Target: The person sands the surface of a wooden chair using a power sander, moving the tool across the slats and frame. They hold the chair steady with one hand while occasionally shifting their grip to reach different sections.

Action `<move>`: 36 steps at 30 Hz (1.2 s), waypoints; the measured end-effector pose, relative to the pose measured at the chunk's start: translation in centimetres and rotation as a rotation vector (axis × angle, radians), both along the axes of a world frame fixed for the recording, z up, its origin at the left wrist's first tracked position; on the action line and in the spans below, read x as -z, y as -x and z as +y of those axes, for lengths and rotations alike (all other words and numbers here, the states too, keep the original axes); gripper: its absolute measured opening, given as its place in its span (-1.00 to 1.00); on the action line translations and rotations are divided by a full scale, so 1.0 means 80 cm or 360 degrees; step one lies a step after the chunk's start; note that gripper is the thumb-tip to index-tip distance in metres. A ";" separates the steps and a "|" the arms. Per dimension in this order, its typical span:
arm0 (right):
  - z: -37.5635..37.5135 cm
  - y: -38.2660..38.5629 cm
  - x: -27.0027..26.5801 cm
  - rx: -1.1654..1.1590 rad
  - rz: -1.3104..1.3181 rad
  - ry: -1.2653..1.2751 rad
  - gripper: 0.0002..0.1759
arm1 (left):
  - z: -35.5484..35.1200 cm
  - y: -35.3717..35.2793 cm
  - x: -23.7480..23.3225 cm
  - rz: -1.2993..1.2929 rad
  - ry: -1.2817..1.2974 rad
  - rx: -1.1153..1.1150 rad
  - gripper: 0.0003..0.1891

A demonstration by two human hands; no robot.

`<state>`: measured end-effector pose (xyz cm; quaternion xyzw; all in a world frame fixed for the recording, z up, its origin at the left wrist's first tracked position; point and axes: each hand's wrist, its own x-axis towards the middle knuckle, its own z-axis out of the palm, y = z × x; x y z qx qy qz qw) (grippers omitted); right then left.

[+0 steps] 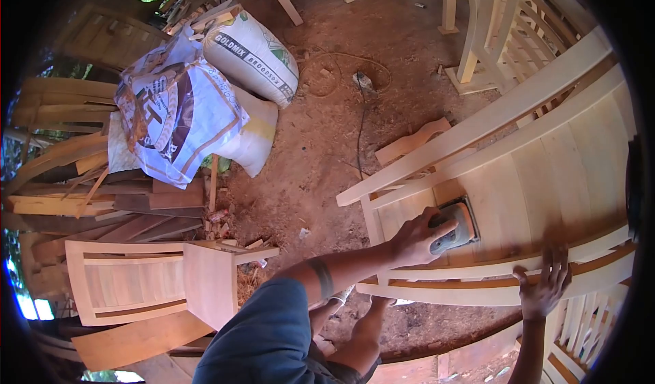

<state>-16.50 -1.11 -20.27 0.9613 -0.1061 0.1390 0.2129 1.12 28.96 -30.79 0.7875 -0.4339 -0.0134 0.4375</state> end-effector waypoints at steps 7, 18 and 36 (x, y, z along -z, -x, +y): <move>0.003 -0.004 0.004 -0.0020 -0.0067 -0.0134 -0.06 | 0.027 0.013 0.031 -0.0131 0.0091 0.0255 -0.15; 0.009 -0.011 -0.013 -0.0032 -0.0066 -0.0108 -0.15 | 0.024 0.007 0.020 -0.0053 0.0016 -0.0036 -0.17; 0.007 -0.013 -0.011 -0.0034 -0.0093 0.0029 -0.16 | 0.008 0.030 0.002 -0.0033 -0.0058 0.0097 -0.19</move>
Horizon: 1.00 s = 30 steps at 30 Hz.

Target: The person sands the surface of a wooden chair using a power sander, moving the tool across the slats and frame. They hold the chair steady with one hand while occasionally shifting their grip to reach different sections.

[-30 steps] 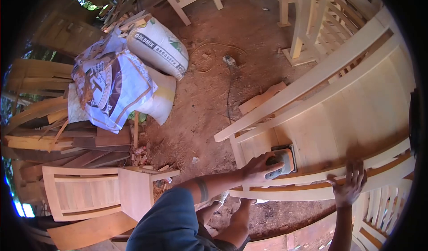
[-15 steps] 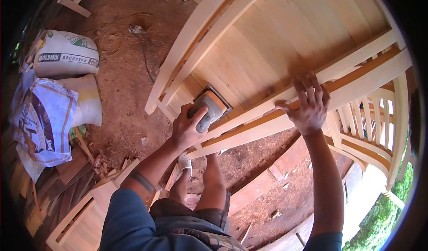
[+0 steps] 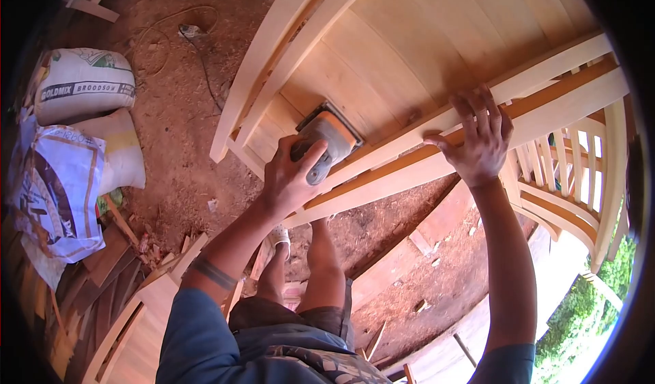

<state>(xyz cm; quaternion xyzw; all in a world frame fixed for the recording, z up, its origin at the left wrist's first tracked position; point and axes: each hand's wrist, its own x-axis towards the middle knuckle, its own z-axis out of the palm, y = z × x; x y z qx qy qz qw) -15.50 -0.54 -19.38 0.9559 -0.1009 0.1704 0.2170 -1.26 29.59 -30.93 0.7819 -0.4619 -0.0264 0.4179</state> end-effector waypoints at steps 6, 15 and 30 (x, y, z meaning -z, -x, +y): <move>0.001 -0.002 -0.002 -0.0009 0.0013 -0.0009 -0.15 | -0.038 -0.028 -0.044 0.0022 -0.0048 -0.0119 -0.20; 0.000 0.002 -0.001 -0.0006 0.0052 -0.0029 -0.13 | -0.003 -0.056 -0.007 0.0037 0.0008 -0.0116 -0.19; 0.002 0.003 -0.001 0.0003 0.0053 -0.0037 -0.14 | -0.025 -0.100 -0.040 0.0013 0.0011 -0.0016 -0.22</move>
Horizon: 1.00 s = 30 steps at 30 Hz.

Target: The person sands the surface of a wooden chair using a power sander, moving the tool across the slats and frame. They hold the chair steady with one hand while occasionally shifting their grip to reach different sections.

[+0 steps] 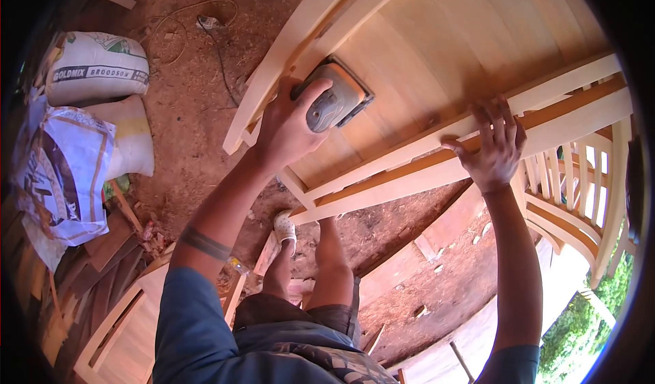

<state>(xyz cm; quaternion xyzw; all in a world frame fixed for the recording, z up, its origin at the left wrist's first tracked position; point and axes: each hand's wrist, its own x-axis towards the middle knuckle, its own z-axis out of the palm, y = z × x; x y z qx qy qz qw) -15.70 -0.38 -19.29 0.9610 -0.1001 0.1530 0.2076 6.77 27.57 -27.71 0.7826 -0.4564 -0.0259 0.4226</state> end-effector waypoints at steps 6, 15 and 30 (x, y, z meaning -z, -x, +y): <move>0.001 -0.003 -0.005 -0.0028 -0.0004 0.0032 -0.16 | -0.033 -0.008 -0.028 0.0009 0.0005 0.0015 -0.23; 0.000 -0.002 -0.002 -0.0015 -0.0038 0.0040 -0.17 | 0.031 0.014 0.033 0.0110 -0.0050 -0.0082 -0.21; 0.000 -0.001 0.000 -0.0008 -0.0014 0.0092 -0.14 | 0.054 0.077 0.062 0.0058 -0.0024 -0.0049 -0.21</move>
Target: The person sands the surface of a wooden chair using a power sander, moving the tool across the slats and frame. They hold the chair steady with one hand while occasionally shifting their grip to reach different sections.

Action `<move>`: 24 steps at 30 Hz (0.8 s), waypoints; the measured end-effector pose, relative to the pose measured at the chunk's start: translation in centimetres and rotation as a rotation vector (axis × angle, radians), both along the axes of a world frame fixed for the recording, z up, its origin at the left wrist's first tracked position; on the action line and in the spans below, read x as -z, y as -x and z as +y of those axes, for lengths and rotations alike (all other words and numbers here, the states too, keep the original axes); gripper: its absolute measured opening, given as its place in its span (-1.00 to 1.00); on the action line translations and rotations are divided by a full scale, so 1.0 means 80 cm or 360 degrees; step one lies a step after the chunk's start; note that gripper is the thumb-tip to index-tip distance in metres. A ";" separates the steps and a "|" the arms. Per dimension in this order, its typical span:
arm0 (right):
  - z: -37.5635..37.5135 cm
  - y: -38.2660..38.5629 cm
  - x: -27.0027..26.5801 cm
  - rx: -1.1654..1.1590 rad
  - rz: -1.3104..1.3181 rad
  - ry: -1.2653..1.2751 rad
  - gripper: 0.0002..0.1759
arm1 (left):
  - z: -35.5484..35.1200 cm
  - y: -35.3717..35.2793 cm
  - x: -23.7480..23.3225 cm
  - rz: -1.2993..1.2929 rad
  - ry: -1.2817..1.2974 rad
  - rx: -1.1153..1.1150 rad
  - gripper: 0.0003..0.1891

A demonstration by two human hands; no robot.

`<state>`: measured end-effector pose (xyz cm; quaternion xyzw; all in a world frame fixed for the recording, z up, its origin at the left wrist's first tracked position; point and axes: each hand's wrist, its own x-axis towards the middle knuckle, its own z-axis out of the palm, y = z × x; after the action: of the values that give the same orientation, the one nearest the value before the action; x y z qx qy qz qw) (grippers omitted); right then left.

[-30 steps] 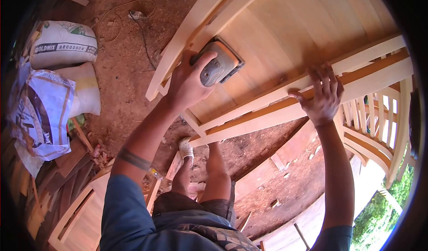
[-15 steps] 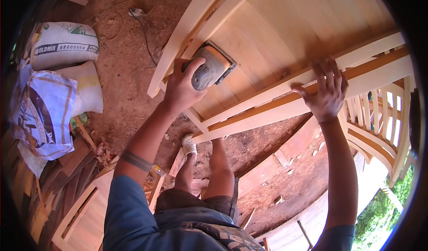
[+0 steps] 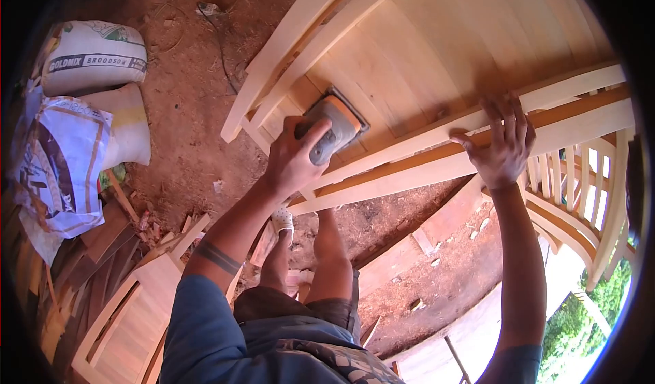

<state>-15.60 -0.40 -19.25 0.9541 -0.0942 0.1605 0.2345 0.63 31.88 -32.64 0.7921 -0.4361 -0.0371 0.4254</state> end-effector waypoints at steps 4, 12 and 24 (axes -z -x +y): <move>0.000 -0.001 -0.001 0.0004 0.0007 0.0002 -0.13 | -0.012 -0.013 -0.005 0.0112 0.0039 -0.0228 -0.21; -0.001 0.000 0.000 0.0027 -0.0007 -0.0050 -0.13 | 0.010 0.028 0.006 -0.0027 -0.0084 0.0076 -0.19; -0.003 0.000 0.002 0.0029 0.0012 -0.0069 -0.12 | 0.022 0.038 0.019 0.0065 -0.0055 -0.0009 -0.23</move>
<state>-15.60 -0.61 -19.43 0.9587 -0.1054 0.1527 0.2156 -2.40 33.60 -34.15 0.7996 -0.4245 -0.0596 0.4206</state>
